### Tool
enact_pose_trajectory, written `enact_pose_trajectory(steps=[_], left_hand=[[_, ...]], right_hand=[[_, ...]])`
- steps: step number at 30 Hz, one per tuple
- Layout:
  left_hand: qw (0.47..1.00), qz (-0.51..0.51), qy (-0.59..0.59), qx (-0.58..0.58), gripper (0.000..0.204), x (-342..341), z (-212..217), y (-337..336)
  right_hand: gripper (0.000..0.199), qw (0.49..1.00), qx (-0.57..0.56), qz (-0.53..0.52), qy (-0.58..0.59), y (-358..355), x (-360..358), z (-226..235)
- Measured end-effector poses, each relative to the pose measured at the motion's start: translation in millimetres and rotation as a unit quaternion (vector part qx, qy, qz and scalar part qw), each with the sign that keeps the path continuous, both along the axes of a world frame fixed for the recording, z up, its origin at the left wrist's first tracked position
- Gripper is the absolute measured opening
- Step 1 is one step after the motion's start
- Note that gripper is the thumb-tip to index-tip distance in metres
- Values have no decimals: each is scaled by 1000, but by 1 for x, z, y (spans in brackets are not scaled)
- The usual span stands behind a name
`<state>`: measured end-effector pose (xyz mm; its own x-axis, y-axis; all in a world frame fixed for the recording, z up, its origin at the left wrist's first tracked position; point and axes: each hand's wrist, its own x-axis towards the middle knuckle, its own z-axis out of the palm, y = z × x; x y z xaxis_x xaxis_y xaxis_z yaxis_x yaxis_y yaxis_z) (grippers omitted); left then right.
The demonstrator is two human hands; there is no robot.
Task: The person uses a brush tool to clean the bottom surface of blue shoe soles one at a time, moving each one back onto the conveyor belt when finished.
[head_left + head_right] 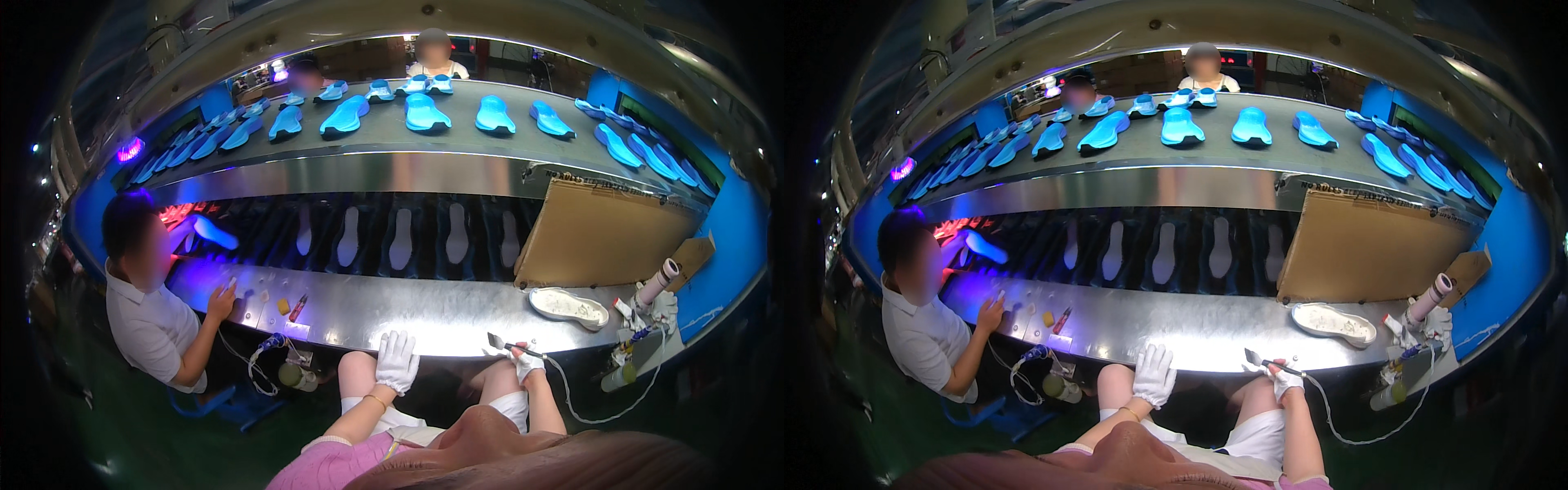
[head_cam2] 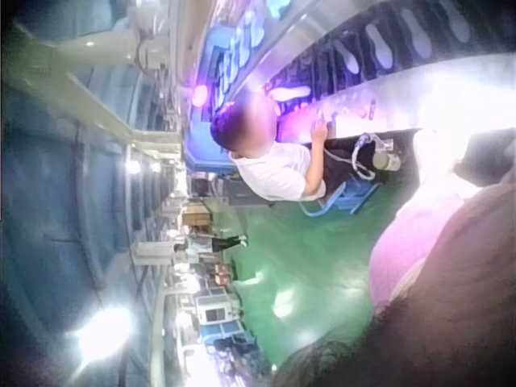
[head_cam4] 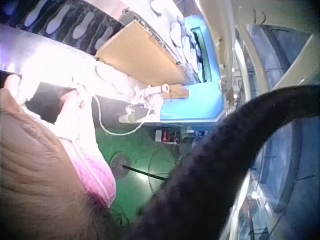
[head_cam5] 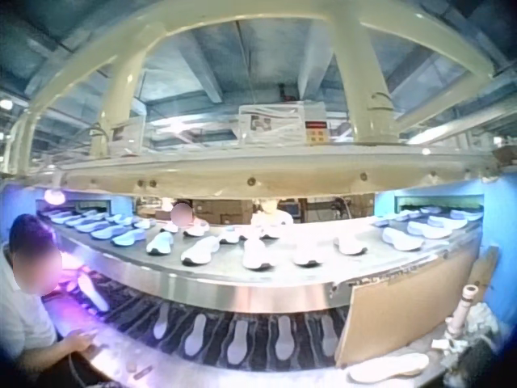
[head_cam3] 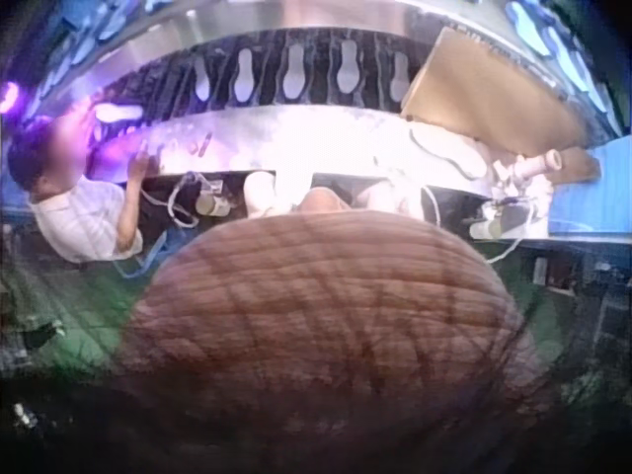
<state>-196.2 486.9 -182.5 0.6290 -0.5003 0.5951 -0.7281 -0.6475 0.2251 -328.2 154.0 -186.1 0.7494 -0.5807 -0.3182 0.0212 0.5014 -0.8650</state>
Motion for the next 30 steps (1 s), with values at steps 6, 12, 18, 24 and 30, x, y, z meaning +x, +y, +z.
enact_pose_trajectory(steps=[6,12,18,24,30], left_hand=[[1000,-4,-6,-8,47,1,1,-1],[1000,-2,-13,-8,47,0,2,-1],[1000,2,-8,0,47,-1,3,0],[1000,10,-11,5,48,-2,2,1],[1000,11,-6,5,49,-3,1,2]], right_hand=[[33,999,-33,28,-31,1,0,2],[30,1000,-8,27,-4,1,-1,3],[34,1000,-10,13,10,4,-1,5],[33,1000,-10,17,-16,4,-3,6],[31,999,-29,31,-8,2,-3,2]])
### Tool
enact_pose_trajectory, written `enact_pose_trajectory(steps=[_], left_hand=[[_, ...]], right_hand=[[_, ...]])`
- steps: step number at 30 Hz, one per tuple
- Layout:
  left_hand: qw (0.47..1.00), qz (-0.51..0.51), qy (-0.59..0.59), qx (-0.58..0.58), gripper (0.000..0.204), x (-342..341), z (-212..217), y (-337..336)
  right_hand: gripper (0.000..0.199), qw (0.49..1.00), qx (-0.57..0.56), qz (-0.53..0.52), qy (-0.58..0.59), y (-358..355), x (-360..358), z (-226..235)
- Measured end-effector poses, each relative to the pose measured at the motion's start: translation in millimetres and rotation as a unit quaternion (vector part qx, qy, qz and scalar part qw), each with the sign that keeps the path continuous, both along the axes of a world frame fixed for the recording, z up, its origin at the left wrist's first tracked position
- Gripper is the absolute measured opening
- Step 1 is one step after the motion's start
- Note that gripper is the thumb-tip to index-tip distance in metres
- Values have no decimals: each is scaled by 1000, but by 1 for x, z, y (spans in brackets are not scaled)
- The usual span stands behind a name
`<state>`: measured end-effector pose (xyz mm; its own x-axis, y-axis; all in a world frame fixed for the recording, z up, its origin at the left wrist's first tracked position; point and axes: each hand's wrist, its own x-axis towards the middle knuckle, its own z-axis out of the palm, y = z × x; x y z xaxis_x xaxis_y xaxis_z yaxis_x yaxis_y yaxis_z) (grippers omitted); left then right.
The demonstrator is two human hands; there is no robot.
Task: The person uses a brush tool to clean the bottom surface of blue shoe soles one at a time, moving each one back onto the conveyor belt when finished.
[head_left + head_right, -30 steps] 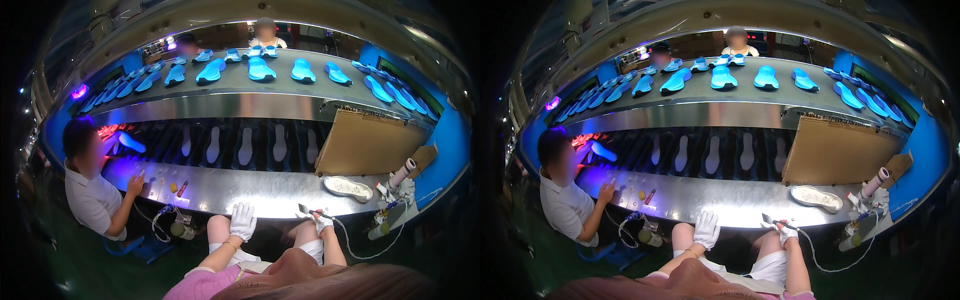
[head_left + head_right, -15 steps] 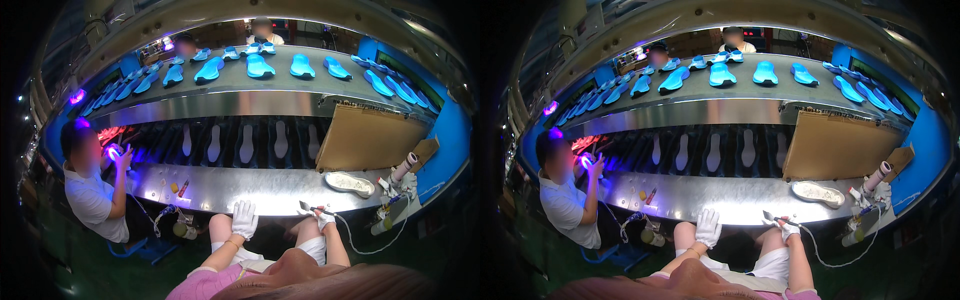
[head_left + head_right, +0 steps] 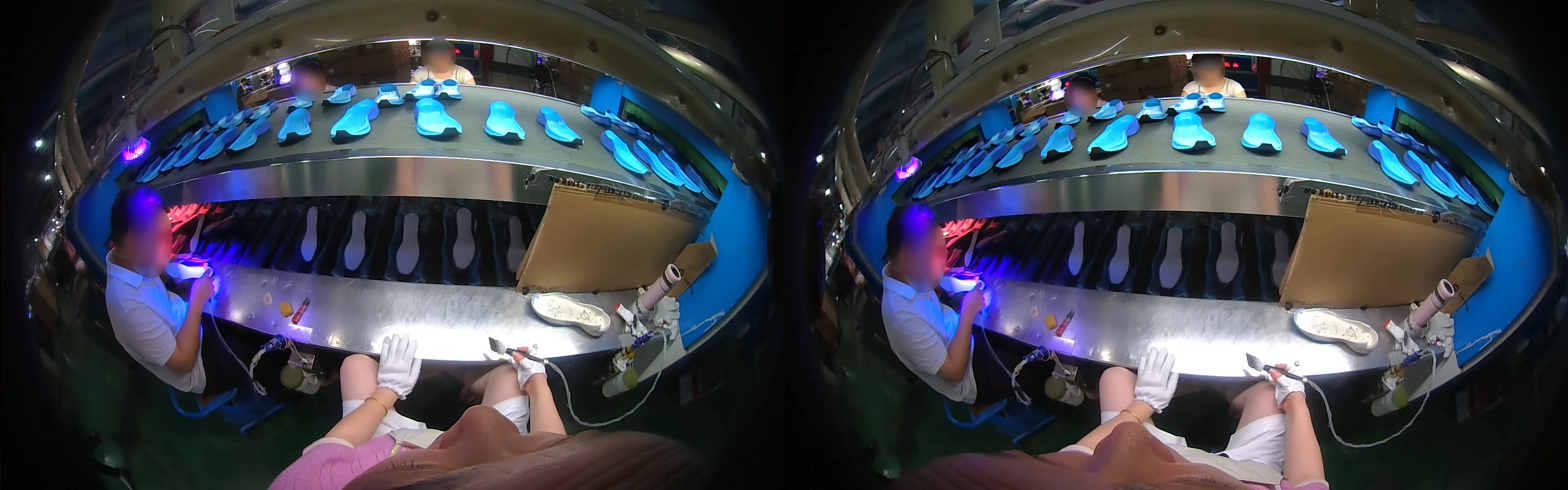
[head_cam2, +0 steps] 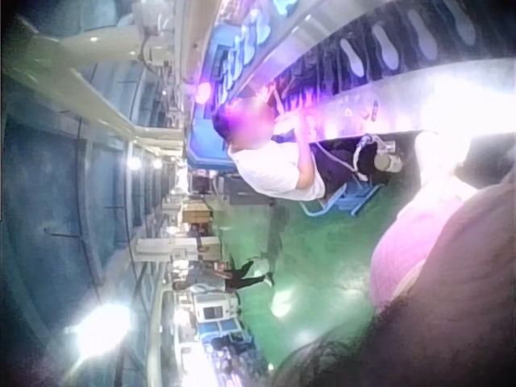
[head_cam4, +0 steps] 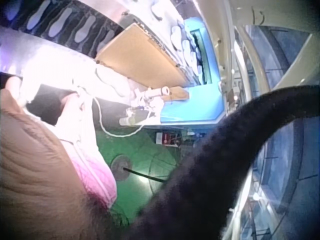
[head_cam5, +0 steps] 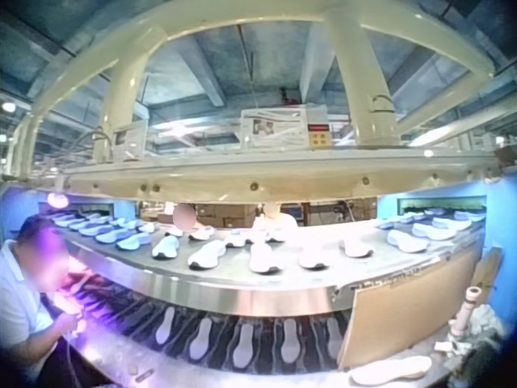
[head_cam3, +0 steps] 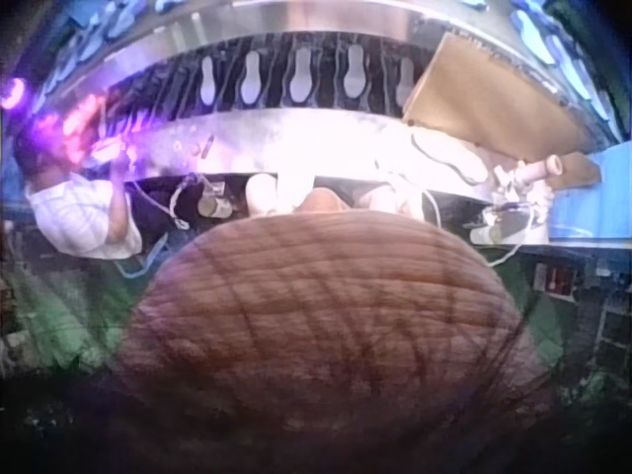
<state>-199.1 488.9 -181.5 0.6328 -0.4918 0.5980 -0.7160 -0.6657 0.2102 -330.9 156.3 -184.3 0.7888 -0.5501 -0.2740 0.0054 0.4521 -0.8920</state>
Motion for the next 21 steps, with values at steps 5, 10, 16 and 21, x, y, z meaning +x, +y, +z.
enact_pose_trajectory(steps=[5,10,16,21], left_hand=[[1000,2,7,-9,48,0,0,1],[1000,1,-11,-4,47,0,0,0],[1000,-3,5,-3,48,-1,2,1],[1000,0,0,2,48,-2,2,2]], right_hand=[[32,1000,8,-7,-7,-1,1,-4],[32,1000,6,-3,-12,0,0,-2],[32,1000,8,1,2,5,-3,7],[31,1000,5,-4,0,9,-3,12]])
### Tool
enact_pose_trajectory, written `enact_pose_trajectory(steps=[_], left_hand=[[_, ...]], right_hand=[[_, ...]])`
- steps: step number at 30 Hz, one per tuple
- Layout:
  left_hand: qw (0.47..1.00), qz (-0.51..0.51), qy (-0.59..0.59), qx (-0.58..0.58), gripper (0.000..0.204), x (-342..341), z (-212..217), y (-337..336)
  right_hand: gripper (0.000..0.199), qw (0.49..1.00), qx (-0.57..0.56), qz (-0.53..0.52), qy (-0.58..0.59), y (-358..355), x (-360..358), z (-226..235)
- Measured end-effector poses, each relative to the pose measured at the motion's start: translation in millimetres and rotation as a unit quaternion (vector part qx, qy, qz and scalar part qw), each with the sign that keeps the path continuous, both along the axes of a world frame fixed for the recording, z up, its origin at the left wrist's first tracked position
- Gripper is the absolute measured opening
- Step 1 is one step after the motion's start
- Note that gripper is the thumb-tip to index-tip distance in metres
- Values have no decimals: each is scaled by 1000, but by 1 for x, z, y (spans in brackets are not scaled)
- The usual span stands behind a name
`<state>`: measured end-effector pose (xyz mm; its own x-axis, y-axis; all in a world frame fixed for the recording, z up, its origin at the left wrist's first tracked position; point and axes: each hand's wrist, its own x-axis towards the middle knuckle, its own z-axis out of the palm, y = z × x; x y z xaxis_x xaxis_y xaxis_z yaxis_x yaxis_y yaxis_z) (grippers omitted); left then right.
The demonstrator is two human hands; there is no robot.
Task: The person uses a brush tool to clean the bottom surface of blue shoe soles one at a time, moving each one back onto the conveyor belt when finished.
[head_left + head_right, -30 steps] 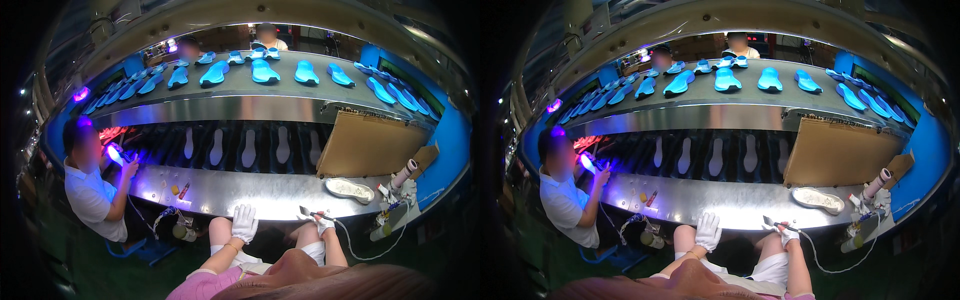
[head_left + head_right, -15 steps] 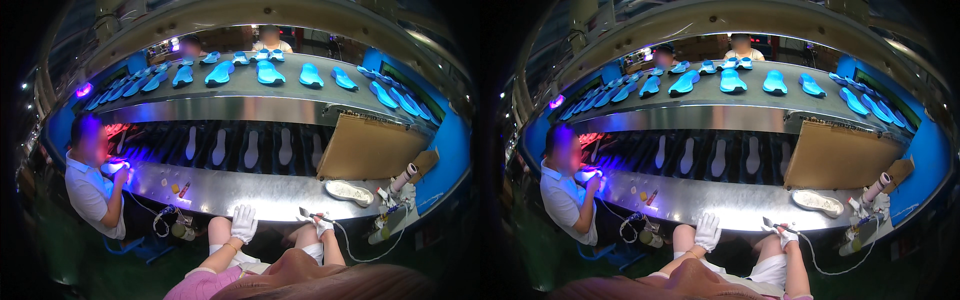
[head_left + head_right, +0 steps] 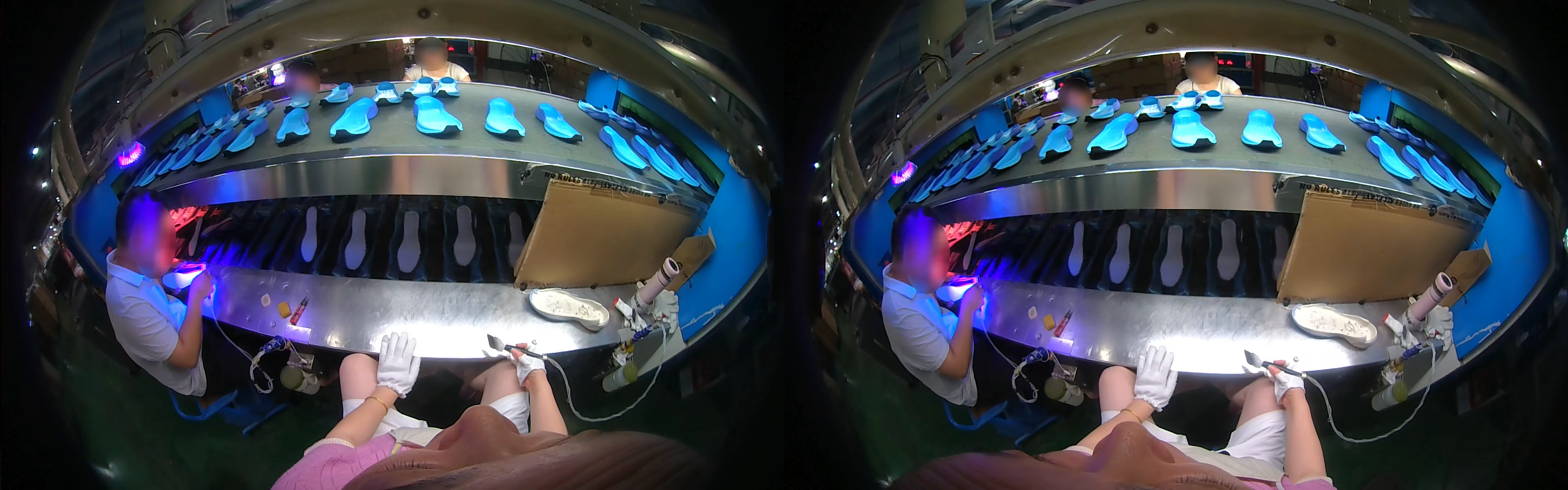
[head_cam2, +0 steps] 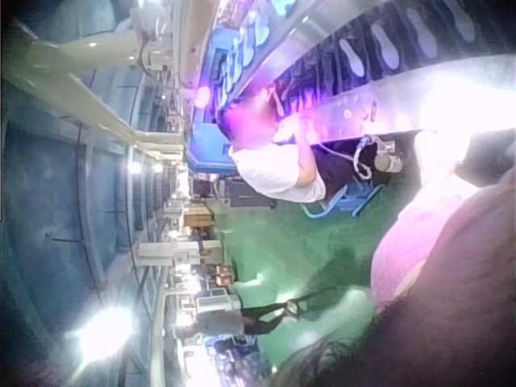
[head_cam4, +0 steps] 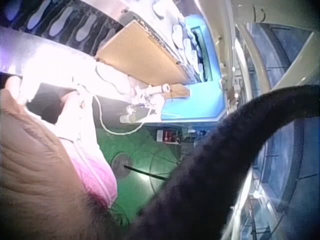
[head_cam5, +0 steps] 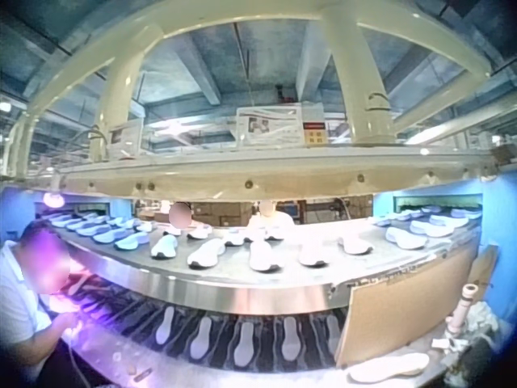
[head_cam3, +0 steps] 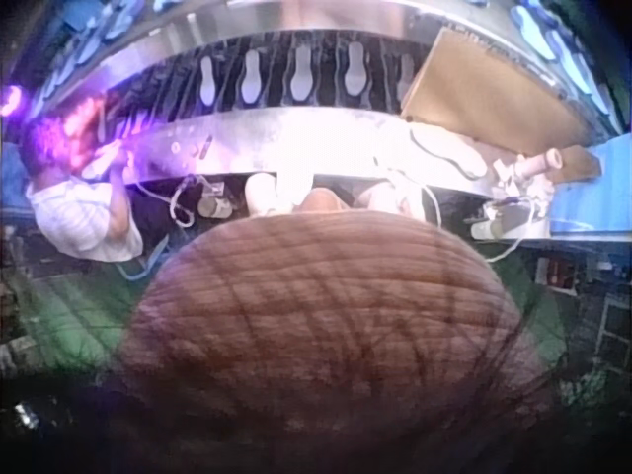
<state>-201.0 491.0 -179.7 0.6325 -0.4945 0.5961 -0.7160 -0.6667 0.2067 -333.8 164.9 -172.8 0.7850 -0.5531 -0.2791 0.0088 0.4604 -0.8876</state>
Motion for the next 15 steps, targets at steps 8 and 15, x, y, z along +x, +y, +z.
enact_pose_trajectory(steps=[8,15], left_hand=[[1000,-8,7,-16,49,-1,-1,0],[1000,-1,4,-6,49,-1,-1,1]], right_hand=[[34,1000,14,1,-6,-4,1,-5],[32,1000,12,-7,7,-5,2,-8]])
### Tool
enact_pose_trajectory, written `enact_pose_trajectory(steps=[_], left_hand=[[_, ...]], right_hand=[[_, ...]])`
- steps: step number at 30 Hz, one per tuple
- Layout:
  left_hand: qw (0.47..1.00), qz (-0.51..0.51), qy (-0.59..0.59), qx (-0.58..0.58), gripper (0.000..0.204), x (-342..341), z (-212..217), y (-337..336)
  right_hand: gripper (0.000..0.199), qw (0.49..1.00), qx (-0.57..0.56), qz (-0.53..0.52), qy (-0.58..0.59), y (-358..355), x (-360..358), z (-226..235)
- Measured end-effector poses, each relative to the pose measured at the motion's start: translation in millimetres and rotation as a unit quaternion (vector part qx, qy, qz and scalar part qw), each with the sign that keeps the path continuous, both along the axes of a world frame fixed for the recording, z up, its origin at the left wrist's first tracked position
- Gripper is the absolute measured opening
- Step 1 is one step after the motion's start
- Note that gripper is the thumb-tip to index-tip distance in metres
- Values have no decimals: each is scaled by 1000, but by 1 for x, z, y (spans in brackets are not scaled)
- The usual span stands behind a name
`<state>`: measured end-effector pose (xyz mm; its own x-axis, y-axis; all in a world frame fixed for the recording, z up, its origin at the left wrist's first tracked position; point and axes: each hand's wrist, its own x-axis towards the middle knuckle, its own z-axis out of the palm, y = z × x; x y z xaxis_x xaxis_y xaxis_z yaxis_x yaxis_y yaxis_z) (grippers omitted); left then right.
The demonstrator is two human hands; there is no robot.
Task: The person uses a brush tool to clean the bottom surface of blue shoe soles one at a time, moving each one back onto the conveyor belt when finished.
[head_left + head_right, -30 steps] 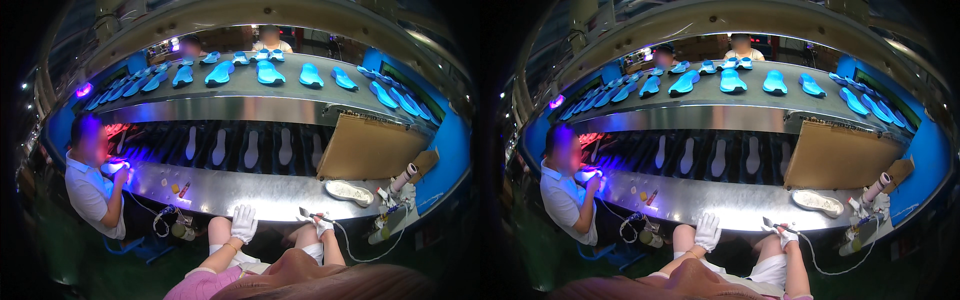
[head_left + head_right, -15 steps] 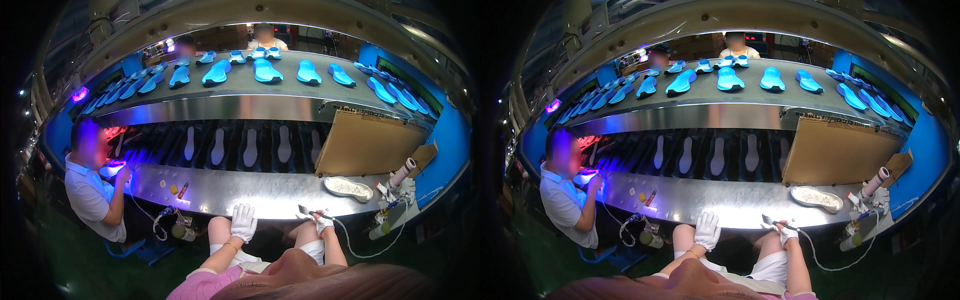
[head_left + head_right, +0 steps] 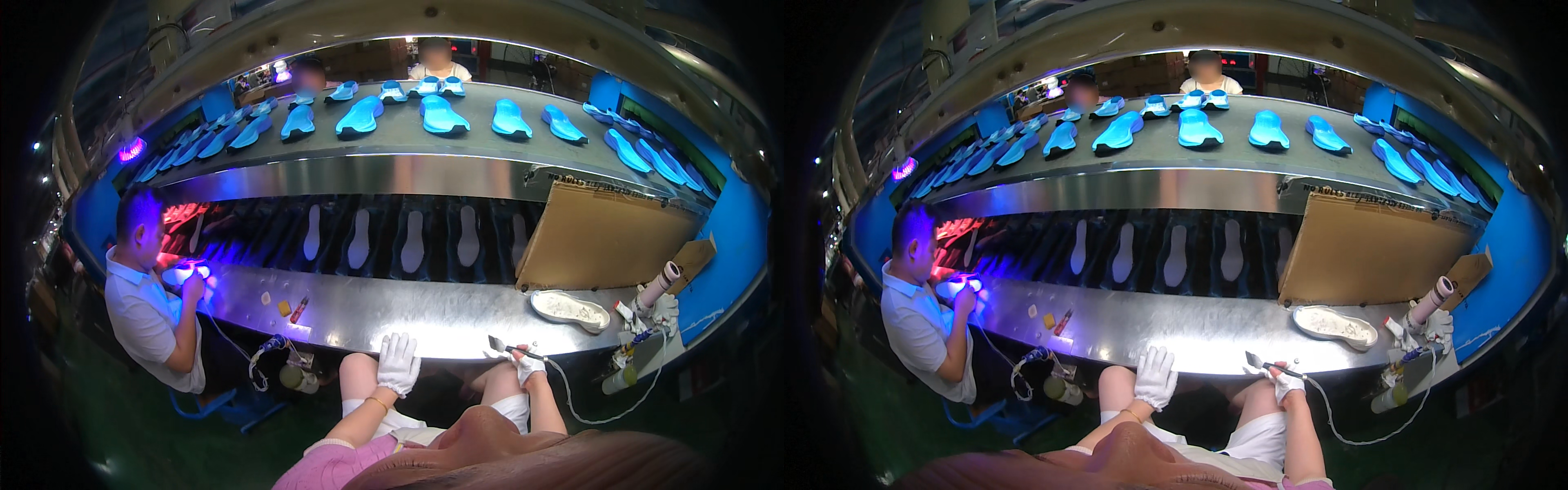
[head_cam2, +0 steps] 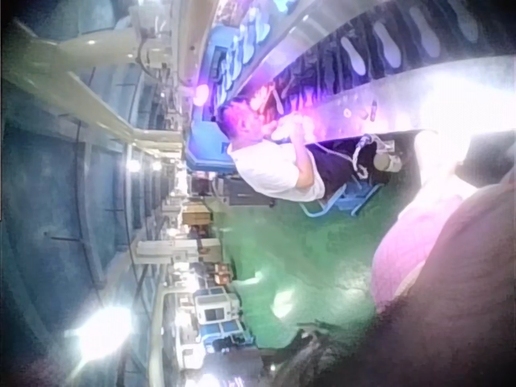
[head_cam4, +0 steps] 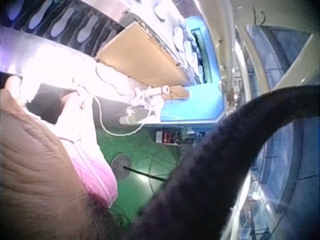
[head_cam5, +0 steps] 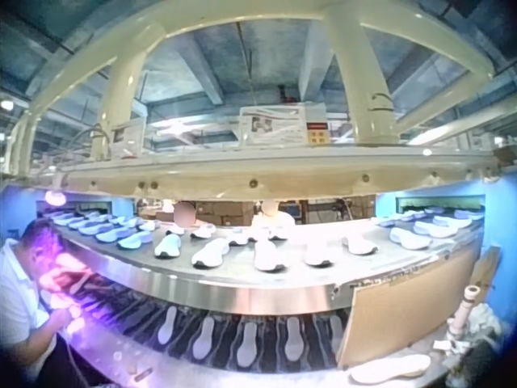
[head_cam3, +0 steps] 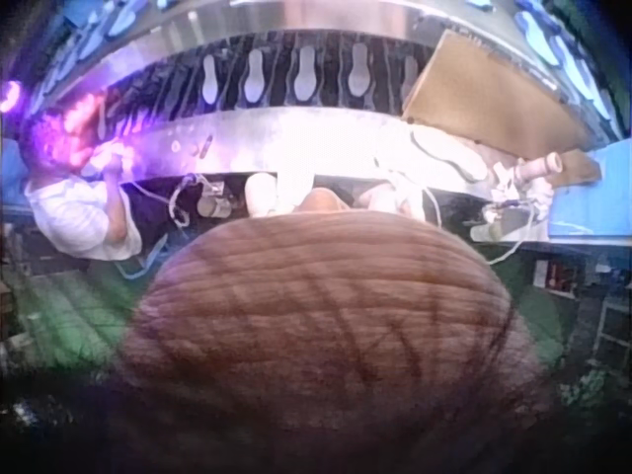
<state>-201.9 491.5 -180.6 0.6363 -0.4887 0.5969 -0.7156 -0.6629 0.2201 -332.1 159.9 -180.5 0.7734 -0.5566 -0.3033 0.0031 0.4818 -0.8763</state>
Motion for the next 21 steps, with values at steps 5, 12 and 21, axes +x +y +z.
enact_pose_trajectory(steps=[5,12,21], left_hand=[[1000,-1,-19,-4,48,1,0,0],[1000,2,9,-7,47,-1,-3,0],[985,-133,10,-113,64,94,164,-26]], right_hand=[[32,1000,-15,7,-18,3,-1,1],[32,1000,-6,7,-17,4,-2,4],[35,999,-12,5,-36,7,-3,1]])
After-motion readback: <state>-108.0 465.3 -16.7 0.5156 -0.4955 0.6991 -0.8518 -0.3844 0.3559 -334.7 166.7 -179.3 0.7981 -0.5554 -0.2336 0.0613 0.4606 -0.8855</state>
